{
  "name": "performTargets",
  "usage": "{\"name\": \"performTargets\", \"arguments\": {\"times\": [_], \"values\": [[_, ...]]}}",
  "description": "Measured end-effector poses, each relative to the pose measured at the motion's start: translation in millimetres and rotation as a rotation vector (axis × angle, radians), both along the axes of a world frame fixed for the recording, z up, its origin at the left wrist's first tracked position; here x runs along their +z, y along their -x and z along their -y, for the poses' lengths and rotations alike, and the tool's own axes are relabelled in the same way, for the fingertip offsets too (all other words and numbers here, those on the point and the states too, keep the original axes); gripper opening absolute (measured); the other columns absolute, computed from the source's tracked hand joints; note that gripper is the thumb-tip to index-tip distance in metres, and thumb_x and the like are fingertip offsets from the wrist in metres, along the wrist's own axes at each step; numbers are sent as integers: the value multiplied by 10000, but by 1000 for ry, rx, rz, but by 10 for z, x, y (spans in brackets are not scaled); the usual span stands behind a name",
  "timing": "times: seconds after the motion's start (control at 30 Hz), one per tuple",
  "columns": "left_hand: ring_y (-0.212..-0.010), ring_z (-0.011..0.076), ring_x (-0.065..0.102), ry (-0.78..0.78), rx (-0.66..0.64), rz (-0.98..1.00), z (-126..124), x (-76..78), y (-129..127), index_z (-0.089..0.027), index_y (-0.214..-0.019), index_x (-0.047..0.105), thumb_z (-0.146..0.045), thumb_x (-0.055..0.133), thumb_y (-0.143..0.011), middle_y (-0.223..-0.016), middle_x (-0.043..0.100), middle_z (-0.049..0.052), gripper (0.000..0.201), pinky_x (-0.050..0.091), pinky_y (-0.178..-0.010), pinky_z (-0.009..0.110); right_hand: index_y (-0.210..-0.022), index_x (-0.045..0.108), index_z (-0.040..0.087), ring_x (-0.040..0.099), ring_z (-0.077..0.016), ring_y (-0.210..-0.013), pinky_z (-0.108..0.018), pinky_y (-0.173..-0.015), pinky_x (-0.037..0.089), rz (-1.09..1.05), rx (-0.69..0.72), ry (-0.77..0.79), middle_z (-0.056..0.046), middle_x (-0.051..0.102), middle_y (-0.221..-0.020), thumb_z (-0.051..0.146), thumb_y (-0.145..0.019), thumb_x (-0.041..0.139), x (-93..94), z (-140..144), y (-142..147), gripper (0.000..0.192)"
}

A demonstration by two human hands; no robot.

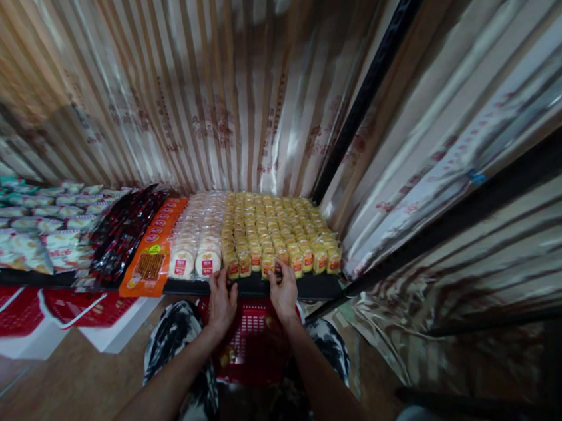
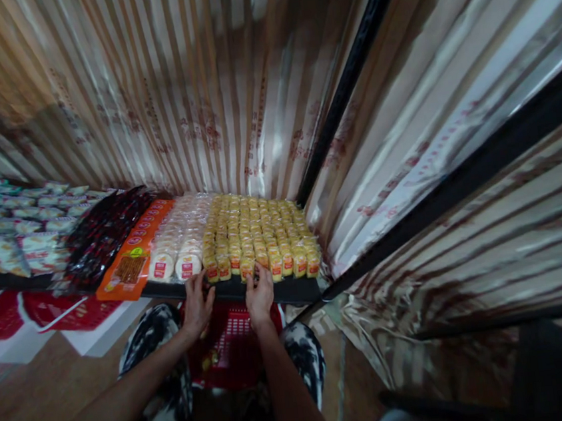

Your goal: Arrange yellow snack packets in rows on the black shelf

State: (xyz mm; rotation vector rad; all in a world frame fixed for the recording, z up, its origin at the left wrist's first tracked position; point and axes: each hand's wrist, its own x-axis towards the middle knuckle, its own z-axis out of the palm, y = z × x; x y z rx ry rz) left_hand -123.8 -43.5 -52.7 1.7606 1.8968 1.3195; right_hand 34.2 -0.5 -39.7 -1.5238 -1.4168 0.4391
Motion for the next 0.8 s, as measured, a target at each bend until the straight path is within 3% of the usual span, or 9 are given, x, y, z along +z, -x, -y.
{"name": "performTargets", "arguments": {"times": [0.2,0.37,0.63,0.8], "values": [[-1128,211,477,35,-119,-102,-3,43,-150,-189,-1315,366,-219,396,-868,-1231,393,114,448,451,-946,389,-1133,552,120,548,-193,-890,-312,-699,505,-31,25,22,-125,564,-997,370,-821,436,-129,-17,-15,416],[-1180,229,462,83,-106,-168,-51,50,-281,-175,-1364,313,-210,389,-856,-1312,389,131,514,463,-931,372,-1143,549,140,558,-178,-872,-293,-681,504,-63,39,-22,-111,567,-998,361,-831,441,-147,-21,-7,398],[-1211,221,447,41,-138,-232,-56,-9,-256,-168,-1356,354,-126,396,-818,-1310,425,131,542,442,-964,353,-1160,547,124,563,-189,-903,-335,-771,491,-18,36,-20,-128,575,-1046,373,-845,427,-179,-51,63,419],[-1222,239,436,53,-150,-287,-93,-27,-257,-155,-1347,371,-80,396,-787,-1314,420,148,566,462,-939,365,-1169,549,130,562,-191,-924,-316,-735,504,-13,34,-26,-136,566,-1080,378,-849,422,-178,-53,70,424]]}}
